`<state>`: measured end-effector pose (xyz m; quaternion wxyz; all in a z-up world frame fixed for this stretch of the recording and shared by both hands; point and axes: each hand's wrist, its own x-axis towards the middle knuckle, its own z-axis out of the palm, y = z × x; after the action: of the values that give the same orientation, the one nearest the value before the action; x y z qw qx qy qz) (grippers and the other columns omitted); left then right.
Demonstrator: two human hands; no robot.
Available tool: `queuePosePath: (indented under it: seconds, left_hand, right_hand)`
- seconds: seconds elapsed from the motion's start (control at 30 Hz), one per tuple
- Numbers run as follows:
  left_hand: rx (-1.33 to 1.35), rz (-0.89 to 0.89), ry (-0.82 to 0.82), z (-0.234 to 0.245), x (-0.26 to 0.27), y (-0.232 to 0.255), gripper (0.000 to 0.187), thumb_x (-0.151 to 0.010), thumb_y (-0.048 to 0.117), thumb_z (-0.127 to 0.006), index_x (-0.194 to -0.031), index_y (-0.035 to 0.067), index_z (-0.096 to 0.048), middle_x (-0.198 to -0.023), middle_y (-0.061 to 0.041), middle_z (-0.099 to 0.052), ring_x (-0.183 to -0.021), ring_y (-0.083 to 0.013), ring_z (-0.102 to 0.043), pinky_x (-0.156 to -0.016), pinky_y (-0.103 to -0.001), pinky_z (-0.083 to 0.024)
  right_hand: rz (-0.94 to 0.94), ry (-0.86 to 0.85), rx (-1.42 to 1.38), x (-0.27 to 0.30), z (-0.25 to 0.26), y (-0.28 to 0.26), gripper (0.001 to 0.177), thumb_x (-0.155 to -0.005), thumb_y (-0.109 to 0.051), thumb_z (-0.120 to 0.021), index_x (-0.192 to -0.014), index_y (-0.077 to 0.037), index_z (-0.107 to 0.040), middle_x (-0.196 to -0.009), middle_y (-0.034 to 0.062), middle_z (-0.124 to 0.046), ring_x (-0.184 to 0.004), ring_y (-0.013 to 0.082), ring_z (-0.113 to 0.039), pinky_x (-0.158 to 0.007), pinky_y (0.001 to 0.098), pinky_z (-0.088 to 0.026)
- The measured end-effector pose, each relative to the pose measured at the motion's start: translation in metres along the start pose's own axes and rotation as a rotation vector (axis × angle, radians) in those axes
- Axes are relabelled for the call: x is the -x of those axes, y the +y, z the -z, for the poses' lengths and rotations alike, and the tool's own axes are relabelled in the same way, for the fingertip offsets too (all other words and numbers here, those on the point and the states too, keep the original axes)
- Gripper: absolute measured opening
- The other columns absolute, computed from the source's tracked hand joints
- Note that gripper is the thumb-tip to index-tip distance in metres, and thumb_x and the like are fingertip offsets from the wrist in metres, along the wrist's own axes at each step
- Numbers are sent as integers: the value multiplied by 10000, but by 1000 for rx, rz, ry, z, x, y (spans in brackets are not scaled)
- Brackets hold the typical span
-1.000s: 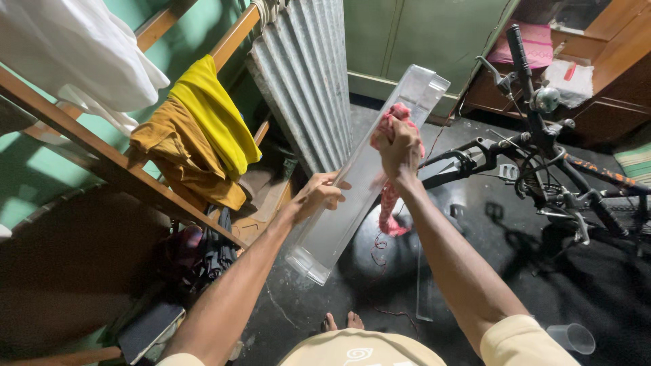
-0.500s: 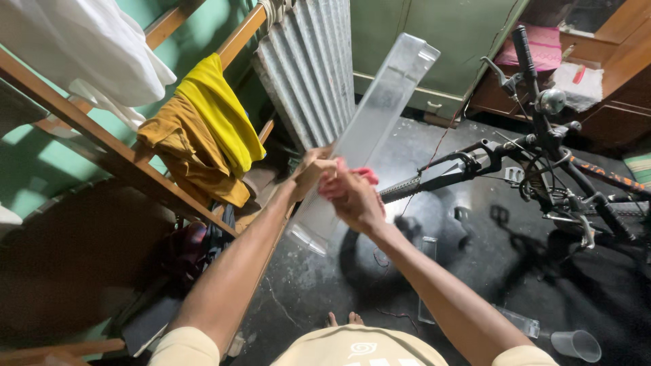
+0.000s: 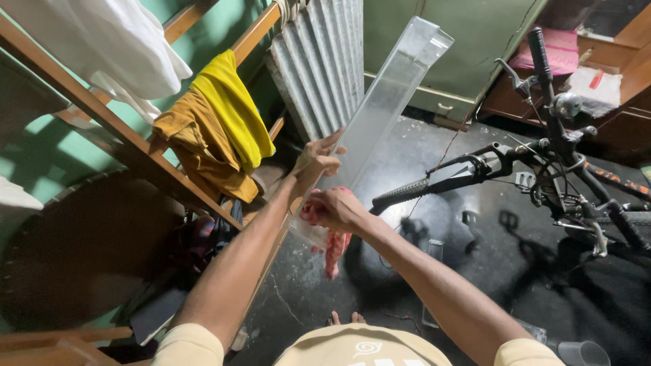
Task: The person wipes several transparent plastic rectangular parts with a red-and-white checkered cloth. They handle the parts one at a time, turning them over to wipe different sides, and place them on the floor after cleaning.
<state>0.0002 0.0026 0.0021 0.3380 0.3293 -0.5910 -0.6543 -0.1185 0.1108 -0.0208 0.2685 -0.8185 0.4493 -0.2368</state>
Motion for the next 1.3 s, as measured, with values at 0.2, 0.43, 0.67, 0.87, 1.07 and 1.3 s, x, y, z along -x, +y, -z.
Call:
queuePosePath:
  seconds: [0.2,0.43,0.67,0.87,1.07,1.3]
  left_hand:
    - [-41,-46,-62,-1,7,20,873,-781,38,-609,-1593,231,-353,-1227,-136,-632,-692,-93,-499,-629,-238,-475]
    - [-223,-79,13,24,18,49,881,-762,219,-589,-1617,251,-380,-1157,-136,-677,-816,-148,-594,-740,-314,-524]
    - [-62,83,33,-4,22,68,697,-800,317,-649,-1483,230,-545,-1189,-58,-642,-982,-217,-606,-823,-409,-504]
    - [-40,111,13,-10,26,66,533,-804,318,-634,-1330,229,-630,-1188,7,-650,-1071,-168,-620,-830,-400,-533]
    - [174,-23,-20,3,15,41,600,-825,258,-680,-1384,45,-633,-1153,-162,-613,-1055,-282,-624,-883,-461,-528]
    - [-14,196,226,9,18,41,995,-659,336,-673,-1579,169,-334,-1403,-125,-560,-1115,-356,-614,-865,-480,-496]
  right_hand:
    - [196,-30,201,2,25,0,102,-845,-246,-714,-882,-151,-709,-787,60,-702,-736,275,-693,-703,439,-532]
    - [-166,42,89,39,78,41,101,-731,-149,-738,-823,-112,-754,-752,109,-736,-665,242,-718,-620,395,-577]
    - [-80,837,-466,2,96,27,326,-906,-118,-605,-1230,-124,-573,-1036,62,-734,-895,173,-748,-720,372,-636]
    - [-7,539,297,-8,68,-2,440,-851,-185,-713,-1261,-107,-574,-1096,102,-687,-1122,307,-596,-964,463,-393]
    - [218,521,26,-11,50,0,236,-1002,-130,-627,-1222,-122,-540,-1111,48,-718,-1065,247,-695,-1020,389,-498]
    - [270,101,-34,11,27,-24,319,-910,-216,-755,-1158,-92,-596,-1084,62,-718,-1041,216,-691,-997,417,-517]
